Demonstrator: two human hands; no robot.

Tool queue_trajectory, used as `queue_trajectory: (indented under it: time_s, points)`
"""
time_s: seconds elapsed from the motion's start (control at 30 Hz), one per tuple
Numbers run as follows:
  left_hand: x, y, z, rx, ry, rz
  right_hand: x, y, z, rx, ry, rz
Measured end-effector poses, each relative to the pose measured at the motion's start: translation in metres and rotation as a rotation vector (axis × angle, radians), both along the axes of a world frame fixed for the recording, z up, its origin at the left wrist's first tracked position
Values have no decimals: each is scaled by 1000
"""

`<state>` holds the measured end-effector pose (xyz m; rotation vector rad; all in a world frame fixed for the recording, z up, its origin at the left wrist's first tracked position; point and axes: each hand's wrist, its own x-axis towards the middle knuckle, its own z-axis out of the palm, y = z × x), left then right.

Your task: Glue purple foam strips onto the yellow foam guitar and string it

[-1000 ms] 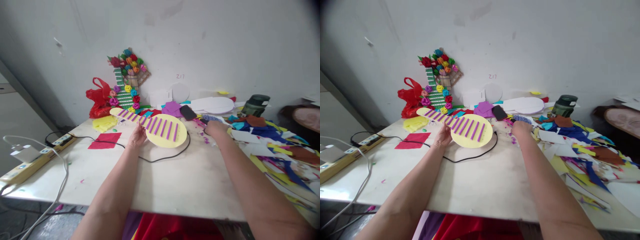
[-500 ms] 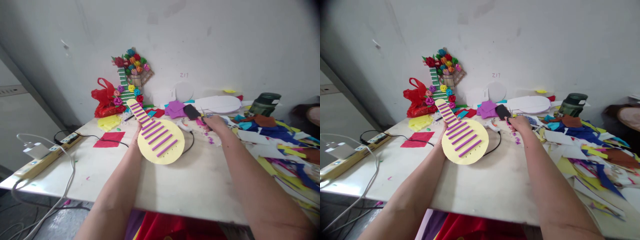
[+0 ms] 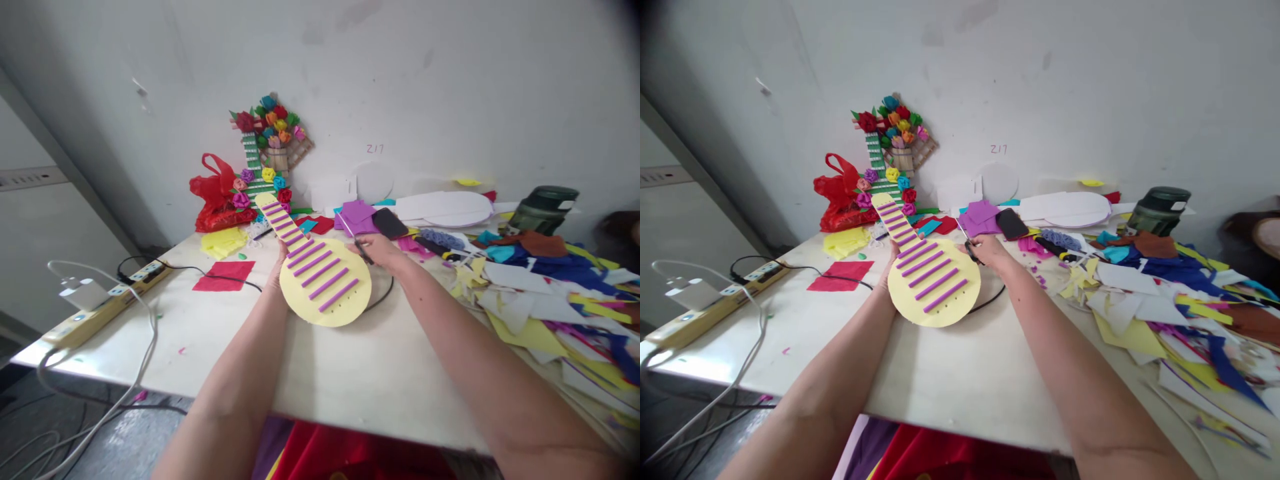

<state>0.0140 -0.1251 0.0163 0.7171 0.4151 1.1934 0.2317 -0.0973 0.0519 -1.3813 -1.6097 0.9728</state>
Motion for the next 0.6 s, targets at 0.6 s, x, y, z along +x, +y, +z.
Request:
queue_trajectory:
  time_s: [0.6]
  points:
    - [-11,3,0,19,-5,86,-8,27,-33,-55,272,-47]
